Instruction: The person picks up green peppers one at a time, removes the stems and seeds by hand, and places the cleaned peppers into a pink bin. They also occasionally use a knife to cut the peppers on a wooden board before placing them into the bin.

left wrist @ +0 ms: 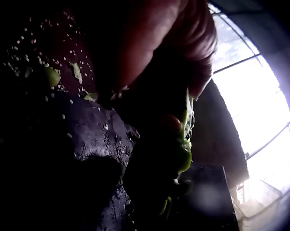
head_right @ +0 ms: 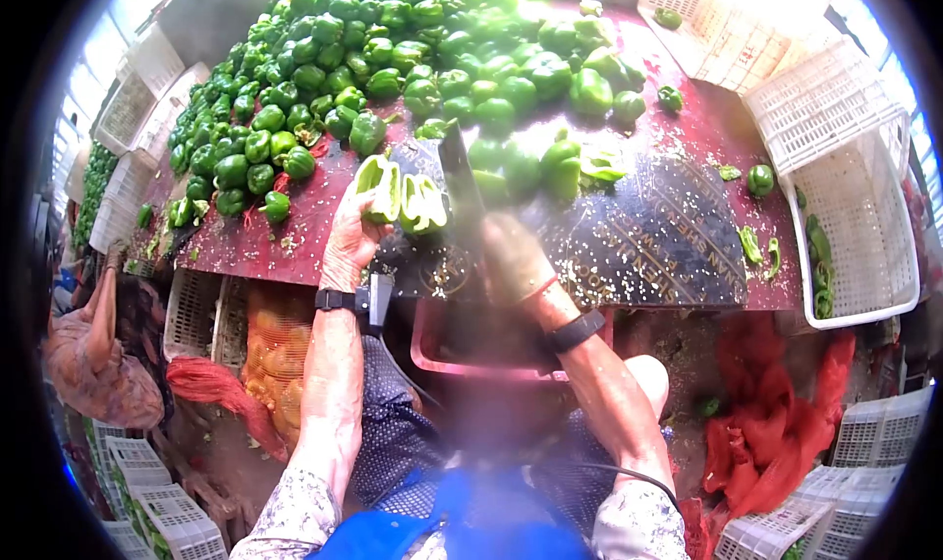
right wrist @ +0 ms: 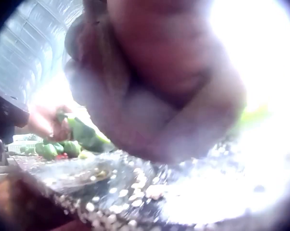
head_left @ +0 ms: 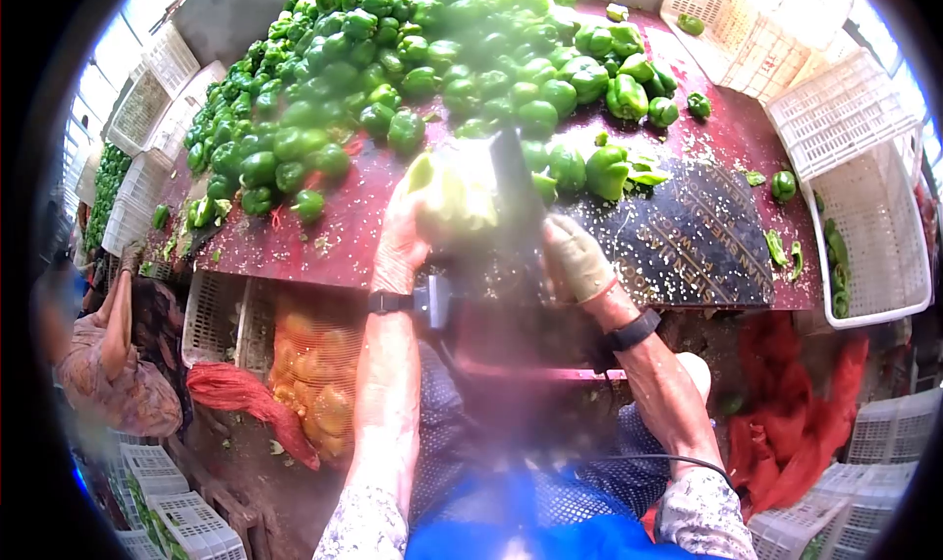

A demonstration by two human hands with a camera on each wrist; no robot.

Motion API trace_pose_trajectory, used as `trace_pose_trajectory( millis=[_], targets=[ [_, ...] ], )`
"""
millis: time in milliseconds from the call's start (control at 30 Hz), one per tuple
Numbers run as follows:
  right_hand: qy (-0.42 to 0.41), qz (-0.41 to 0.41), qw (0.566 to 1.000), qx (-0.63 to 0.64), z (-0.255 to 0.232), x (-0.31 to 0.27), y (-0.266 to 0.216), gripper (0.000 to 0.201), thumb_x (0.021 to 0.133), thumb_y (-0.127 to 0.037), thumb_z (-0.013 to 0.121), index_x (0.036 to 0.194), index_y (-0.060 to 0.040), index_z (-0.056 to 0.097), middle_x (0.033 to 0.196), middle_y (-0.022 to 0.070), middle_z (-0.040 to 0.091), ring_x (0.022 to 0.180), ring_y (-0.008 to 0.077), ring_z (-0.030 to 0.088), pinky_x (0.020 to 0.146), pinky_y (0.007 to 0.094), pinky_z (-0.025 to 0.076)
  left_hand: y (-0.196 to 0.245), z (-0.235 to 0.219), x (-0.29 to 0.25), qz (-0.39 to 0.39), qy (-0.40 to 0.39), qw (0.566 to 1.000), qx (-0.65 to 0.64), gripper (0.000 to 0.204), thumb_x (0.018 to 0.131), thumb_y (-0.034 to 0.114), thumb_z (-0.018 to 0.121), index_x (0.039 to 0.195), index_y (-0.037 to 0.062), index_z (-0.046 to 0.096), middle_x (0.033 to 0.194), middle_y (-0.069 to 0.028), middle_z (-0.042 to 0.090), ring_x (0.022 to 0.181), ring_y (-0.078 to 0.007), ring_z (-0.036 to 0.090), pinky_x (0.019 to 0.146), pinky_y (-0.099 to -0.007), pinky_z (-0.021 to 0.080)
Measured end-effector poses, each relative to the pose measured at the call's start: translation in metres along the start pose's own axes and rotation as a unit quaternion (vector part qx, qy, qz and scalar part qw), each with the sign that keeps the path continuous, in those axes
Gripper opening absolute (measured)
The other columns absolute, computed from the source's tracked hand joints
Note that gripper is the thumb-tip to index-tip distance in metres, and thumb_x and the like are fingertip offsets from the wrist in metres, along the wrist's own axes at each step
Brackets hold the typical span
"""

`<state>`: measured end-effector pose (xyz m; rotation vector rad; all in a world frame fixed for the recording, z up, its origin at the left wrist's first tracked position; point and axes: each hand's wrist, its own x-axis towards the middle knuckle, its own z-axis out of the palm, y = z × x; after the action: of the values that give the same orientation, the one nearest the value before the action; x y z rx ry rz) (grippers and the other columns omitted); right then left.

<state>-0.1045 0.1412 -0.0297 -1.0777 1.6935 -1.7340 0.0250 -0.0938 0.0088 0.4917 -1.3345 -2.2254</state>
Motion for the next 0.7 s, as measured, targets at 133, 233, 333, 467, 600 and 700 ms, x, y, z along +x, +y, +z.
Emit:
trace_pose_trajectory(
  millis=[133,233,333,467,600,700],
  targets=[
    [0.017,0.185,0.972,0.147,0.010,-0.005,-0.056,0.031,0.089,-0.029,0.058,0.111,-0.0066,0.053,0.074,0.0051,0.055,0.055,0.0134,0.052,0.045,0.0276,0.044,-0.011,0.010,-0.001,-0.008,0.007,0.998,0.056,0.053,0.088,0.015,0.062,0.138,0.0160,0.045,0.114,-0.0014,0.062,0.087,-0.0135,0.065,0.054,-0.0307,0.056],
    [0.017,0.250,0.939,0.237,0.022,-0.013,-0.054,0.030,0.094,-0.031,0.058,0.116,-0.0100,0.055,0.078,-0.0011,0.055,0.059,0.0078,0.052,0.045,0.0228,0.043,-0.021,0.011,0.002,0.010,-0.007,0.998,0.054,0.052,0.089,0.014,0.065,0.136,0.0138,0.045,0.117,-0.0028,0.060,0.087,-0.0145,0.064,0.057,-0.0322,0.058],
    [0.025,0.278,0.931,0.234,0.031,-0.014,-0.048,0.029,0.096,-0.030,0.057,0.118,-0.0114,0.056,0.081,-0.0019,0.057,0.062,0.0069,0.054,0.045,0.0222,0.044,-0.015,0.017,-0.007,-0.025,0.005,0.998,0.050,0.049,0.088,0.016,0.067,0.132,0.0104,0.046,0.109,-0.0036,0.062,0.083,-0.0137,0.064,0.057,-0.0294,0.057],
    [0.032,0.216,0.963,0.155,0.024,0.002,-0.048,0.028,0.097,-0.029,0.056,0.118,-0.0110,0.055,0.072,-0.0009,0.055,0.049,0.0077,0.048,0.041,0.0209,0.040,0.002,0.030,-0.017,-0.005,-0.001,0.987,0.163,0.045,0.088,0.018,0.068,0.127,0.0065,0.048,0.100,-0.0041,0.064,0.079,-0.0122,0.063,0.057,-0.0248,0.053],
    [0.035,0.152,0.988,0.012,0.022,-0.003,-0.062,0.036,0.094,-0.024,0.055,0.125,-0.0071,0.052,0.078,0.0058,0.059,0.059,0.0134,0.055,0.051,0.0269,0.045,-0.002,0.017,-0.009,0.139,-0.035,0.898,0.416,0.044,0.086,0.008,0.064,0.127,0.0011,0.051,0.111,-0.0076,0.063,0.095,-0.0135,0.060,0.078,-0.0255,0.052],
    [0.037,0.035,0.985,-0.165,0.024,-0.022,-0.065,0.043,0.089,-0.026,0.059,0.128,-0.0104,0.050,0.096,0.0177,0.064,0.083,0.0313,0.064,0.071,0.0377,0.052,-0.013,0.016,-0.005,0.085,-0.004,0.930,0.357,0.042,0.085,0.001,0.061,0.126,0.0013,0.052,0.109,-0.0078,0.063,0.099,-0.0141,0.059,0.084,-0.0276,0.050]
  ],
)
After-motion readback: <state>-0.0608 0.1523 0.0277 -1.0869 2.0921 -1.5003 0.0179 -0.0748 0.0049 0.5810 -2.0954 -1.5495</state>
